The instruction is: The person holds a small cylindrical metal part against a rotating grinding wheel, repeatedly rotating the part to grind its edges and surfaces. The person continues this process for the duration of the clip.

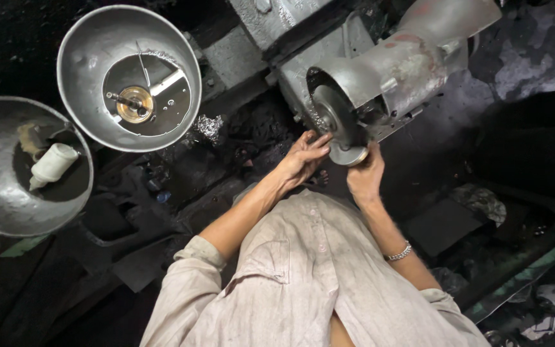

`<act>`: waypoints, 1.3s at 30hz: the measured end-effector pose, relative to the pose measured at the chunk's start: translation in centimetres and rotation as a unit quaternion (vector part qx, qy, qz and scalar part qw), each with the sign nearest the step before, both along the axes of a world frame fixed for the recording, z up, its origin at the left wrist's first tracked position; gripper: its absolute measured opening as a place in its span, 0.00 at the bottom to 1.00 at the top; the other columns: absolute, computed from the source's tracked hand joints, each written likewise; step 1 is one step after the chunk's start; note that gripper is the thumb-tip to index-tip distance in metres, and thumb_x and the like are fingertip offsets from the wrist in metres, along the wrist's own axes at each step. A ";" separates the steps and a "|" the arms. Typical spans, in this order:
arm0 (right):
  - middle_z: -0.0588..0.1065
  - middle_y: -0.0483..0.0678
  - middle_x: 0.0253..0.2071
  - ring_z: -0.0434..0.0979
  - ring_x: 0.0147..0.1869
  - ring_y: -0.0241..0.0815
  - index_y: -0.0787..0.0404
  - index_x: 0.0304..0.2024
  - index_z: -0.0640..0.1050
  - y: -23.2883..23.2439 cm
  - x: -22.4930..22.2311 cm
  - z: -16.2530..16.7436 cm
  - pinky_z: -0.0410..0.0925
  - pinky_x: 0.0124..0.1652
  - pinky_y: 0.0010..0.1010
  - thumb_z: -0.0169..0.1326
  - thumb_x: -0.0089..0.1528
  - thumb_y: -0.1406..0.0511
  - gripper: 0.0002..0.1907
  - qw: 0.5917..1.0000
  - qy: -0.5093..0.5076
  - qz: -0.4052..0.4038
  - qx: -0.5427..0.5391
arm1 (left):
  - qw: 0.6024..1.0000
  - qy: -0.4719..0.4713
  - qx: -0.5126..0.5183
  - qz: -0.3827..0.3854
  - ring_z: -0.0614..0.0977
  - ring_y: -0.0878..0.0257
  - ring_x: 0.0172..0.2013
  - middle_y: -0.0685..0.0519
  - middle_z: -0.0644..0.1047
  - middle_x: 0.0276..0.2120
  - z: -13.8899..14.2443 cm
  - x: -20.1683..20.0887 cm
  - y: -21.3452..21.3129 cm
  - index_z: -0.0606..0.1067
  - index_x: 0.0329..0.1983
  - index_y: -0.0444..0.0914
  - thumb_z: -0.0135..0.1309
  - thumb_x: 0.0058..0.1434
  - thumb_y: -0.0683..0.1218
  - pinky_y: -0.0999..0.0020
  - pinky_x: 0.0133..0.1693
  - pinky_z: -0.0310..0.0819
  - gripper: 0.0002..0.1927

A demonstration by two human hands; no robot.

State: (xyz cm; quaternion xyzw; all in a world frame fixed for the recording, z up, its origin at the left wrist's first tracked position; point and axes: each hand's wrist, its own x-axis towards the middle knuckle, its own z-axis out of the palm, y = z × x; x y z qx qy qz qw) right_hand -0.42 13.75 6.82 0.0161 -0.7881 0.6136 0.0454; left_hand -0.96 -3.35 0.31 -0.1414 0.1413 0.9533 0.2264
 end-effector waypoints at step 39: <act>0.76 0.57 0.52 0.72 0.60 0.57 0.64 0.51 0.78 5.5 -1.7 1.7 0.62 0.61 0.40 0.52 0.51 0.79 0.25 0.945 -0.004 0.215 0.245 | 0.978 0.073 -0.112 -0.157 0.80 0.62 0.53 0.53 0.78 0.54 1.1 1.6 -0.4 0.72 0.62 0.37 0.55 0.70 0.46 0.60 0.58 0.75 0.19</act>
